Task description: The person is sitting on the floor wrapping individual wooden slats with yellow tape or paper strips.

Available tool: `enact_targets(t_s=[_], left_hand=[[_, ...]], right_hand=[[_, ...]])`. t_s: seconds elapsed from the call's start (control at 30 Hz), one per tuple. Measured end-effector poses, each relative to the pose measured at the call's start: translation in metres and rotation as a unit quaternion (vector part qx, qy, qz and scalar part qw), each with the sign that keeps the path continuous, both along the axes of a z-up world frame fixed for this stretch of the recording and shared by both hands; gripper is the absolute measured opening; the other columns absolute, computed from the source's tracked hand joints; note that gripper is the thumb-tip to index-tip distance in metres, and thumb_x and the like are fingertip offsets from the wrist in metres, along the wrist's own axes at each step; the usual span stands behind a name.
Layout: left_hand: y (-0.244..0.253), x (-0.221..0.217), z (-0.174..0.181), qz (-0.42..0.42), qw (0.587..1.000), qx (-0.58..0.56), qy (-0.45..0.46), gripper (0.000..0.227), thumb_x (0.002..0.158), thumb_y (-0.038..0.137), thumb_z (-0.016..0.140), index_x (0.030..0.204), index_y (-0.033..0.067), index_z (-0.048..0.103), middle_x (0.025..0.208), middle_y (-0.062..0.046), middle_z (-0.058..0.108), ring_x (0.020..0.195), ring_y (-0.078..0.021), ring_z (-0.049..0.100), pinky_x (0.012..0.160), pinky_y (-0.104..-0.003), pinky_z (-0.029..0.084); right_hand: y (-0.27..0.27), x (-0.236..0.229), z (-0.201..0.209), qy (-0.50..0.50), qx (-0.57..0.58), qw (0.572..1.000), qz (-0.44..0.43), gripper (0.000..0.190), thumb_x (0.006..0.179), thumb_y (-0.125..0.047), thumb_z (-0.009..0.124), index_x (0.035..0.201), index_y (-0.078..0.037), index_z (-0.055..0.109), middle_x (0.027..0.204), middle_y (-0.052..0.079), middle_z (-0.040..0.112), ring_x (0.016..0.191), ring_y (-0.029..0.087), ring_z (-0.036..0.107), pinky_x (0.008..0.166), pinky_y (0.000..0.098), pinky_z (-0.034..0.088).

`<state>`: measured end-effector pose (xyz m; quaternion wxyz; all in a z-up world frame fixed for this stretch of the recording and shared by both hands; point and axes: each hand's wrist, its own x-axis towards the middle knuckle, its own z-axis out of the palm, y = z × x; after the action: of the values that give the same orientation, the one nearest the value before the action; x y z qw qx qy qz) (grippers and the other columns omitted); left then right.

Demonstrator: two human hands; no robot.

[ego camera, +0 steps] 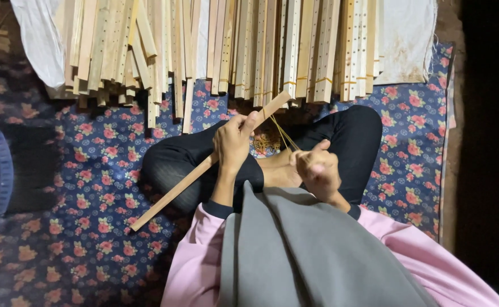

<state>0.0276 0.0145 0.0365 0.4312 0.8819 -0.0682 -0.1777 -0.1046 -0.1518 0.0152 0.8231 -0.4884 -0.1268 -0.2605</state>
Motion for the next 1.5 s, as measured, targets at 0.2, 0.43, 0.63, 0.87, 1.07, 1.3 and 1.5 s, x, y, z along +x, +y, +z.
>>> enact_targets(t_s=[0.2,0.43,0.63,0.87,1.07,1.3,1.5], left_hand=[[0.007,-0.010,0.017,-0.008,1.000,-0.008,-0.001,0.051,0.094,0.071,0.051,0.089,0.0262,0.074,0.069,0.005,0.073,0.090,-0.0294,0.074,0.084,-0.048,0.057],[0.001,-0.035,0.008,-0.072,0.997,0.002,-0.035,0.044,0.096,0.065,0.056,0.087,0.0262,0.073,0.065,0.002,0.072,0.082,-0.0294,0.074,0.077,-0.042,0.058],[0.002,-0.036,0.009,-0.089,0.993,-0.007,-0.074,0.043,0.097,0.062,0.056,0.084,0.0246,0.072,0.063,0.000,0.071,0.077,-0.0295,0.074,0.071,-0.041,0.058],[0.002,-0.041,0.004,-0.121,0.989,-0.008,-0.085,0.045,0.098,0.063,0.053,0.085,0.0233,0.070,0.067,-0.006,0.071,0.080,-0.0332,0.074,0.073,-0.044,0.056],[-0.003,-0.048,-0.002,-0.160,0.986,0.010,-0.037,0.050,0.099,0.063,0.050,0.087,0.0193,0.070,0.072,-0.010,0.073,0.085,-0.0386,0.073,0.077,-0.049,0.055],[-0.005,-0.044,0.007,-0.183,0.982,0.028,0.018,0.053,0.100,0.061,0.047,0.089,0.0156,0.071,0.074,-0.013,0.074,0.088,-0.0408,0.073,0.081,-0.050,0.054],[-0.006,-0.044,-0.008,-0.211,0.975,0.061,0.039,0.057,0.099,0.067,0.042,0.089,0.0196,0.072,0.073,-0.007,0.074,0.090,-0.0381,0.073,0.083,-0.048,0.055]], right_hand=[[-0.017,0.007,-0.005,0.169,0.592,0.777,0.132,0.050,0.088,0.005,0.045,0.134,-0.002,0.061,0.134,0.021,0.066,0.107,0.029,0.067,0.089,0.0273,0.047],[-0.018,0.029,-0.025,0.339,0.427,0.838,-0.010,0.054,0.096,0.011,0.048,0.149,-0.002,0.047,0.146,0.015,0.056,0.114,0.021,0.069,0.085,0.0189,0.064],[-0.035,0.021,-0.054,0.280,0.160,0.938,-0.127,0.056,0.093,-0.018,0.073,0.142,0.001,0.053,0.136,0.020,0.063,0.104,0.024,0.074,0.081,0.0321,0.068],[-0.067,0.033,0.010,0.299,-0.226,0.926,-0.044,0.053,0.066,-0.003,0.092,0.116,-0.001,0.074,0.095,0.015,0.076,0.085,0.015,0.073,0.076,0.0279,0.060],[-0.087,0.044,0.028,0.273,-0.378,0.876,0.127,0.039,0.067,-0.009,0.089,0.103,-0.005,0.077,0.099,0.012,0.074,0.090,0.019,0.069,0.080,0.0348,0.055],[-0.093,0.036,0.040,0.303,-0.444,0.827,0.163,0.036,0.074,-0.012,0.087,0.110,-0.011,0.080,0.094,0.013,0.078,0.084,0.016,0.068,0.069,0.0342,0.054],[-0.088,0.042,0.033,0.288,-0.497,0.796,0.190,0.036,0.074,-0.014,0.087,0.110,-0.013,0.081,0.093,0.015,0.079,0.085,0.026,0.075,0.069,0.0353,0.056]])
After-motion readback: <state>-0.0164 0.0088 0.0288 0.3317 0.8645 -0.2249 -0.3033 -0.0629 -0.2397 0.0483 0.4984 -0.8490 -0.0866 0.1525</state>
